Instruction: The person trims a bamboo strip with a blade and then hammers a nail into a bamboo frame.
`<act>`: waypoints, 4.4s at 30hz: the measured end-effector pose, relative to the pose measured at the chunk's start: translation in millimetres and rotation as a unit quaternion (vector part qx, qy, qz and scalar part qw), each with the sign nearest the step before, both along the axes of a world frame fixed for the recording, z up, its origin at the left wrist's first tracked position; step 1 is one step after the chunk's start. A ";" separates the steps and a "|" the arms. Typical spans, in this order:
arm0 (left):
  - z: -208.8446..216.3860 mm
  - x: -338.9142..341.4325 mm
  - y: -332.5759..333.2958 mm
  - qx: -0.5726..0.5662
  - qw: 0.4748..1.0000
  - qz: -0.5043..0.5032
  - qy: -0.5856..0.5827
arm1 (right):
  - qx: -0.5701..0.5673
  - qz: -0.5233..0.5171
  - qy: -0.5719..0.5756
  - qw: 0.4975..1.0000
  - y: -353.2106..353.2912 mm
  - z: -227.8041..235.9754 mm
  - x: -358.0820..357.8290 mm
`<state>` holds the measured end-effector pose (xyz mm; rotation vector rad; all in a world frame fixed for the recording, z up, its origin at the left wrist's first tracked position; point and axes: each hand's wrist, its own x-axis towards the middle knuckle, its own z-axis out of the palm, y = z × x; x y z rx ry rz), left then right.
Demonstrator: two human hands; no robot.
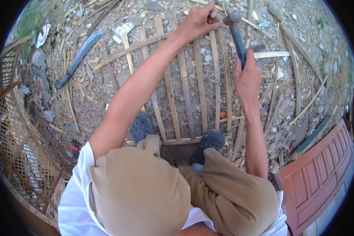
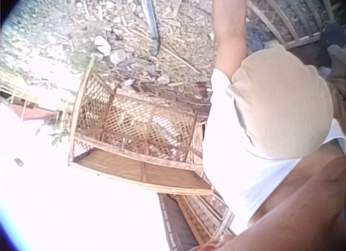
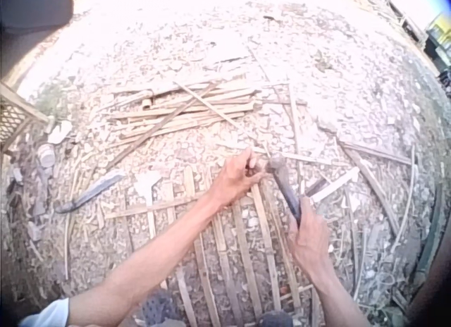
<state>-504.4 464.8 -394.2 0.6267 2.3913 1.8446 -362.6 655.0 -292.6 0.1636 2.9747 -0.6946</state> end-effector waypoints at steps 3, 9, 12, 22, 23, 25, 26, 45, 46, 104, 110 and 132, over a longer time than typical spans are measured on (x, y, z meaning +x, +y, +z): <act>8.1 5.9 1.3 0.053 0.998 -0.008 -0.035 | -0.037 -0.047 -0.011 0.998 -10.8 10.8 -0.4; -0.5 -0.3 -2.0 0.007 1.000 -0.013 0.020 | 0.011 -0.009 -0.013 1.000 -9.0 -4.6 0.2; 3.3 4.3 -0.7 0.037 0.999 -0.019 -0.016 | -0.003 -0.020 -0.002 1.000 -12.2 -1.0 0.5; 7.9 4.5 0.0 -0.007 1.000 0.000 -0.002 | 0.001 -0.016 -0.007 1.000 -9.4 -5.9 -1.5; 8.2 3.6 -0.3 -0.041 0.999 0.007 0.006 | 0.010 -0.001 -0.023 1.000 -3.6 -9.4 -1.6; 8.9 4.2 0.4 0.003 1.000 -0.011 -0.009 | 0.017 0.008 -0.026 1.000 -2.7 -8.0 -2.1; 9.2 5.3 -0.6 0.024 0.999 -0.020 -0.018 | 0.015 0.001 -0.013 1.000 -6.8 -0.9 -1.9; 4.3 1.3 -0.1 -0.007 1.000 0.007 -0.001 | 0.074 0.008 -0.026 0.997 -3.4 5.4 -5.7; 0.5 1.9 -1.6 0.005 1.000 0.010 0.000 | 0.096 0.031 -0.044 0.994 -0.1 2.1 -7.6; -9.3 -2.9 15.1 -0.118 0.960 0.253 0.025 | -0.564 -0.347 -0.048 0.748 34.2 -84.4 41.2; -7.7 -2.3 15.7 -0.138 0.965 0.218 0.039 | -0.547 -0.347 -0.052 0.761 34.7 -86.0 39.9; -15.0 -7.5 3.7 0.016 0.987 0.157 0.022 | -0.529 -0.329 -0.019 0.782 39.1 -98.8 43.5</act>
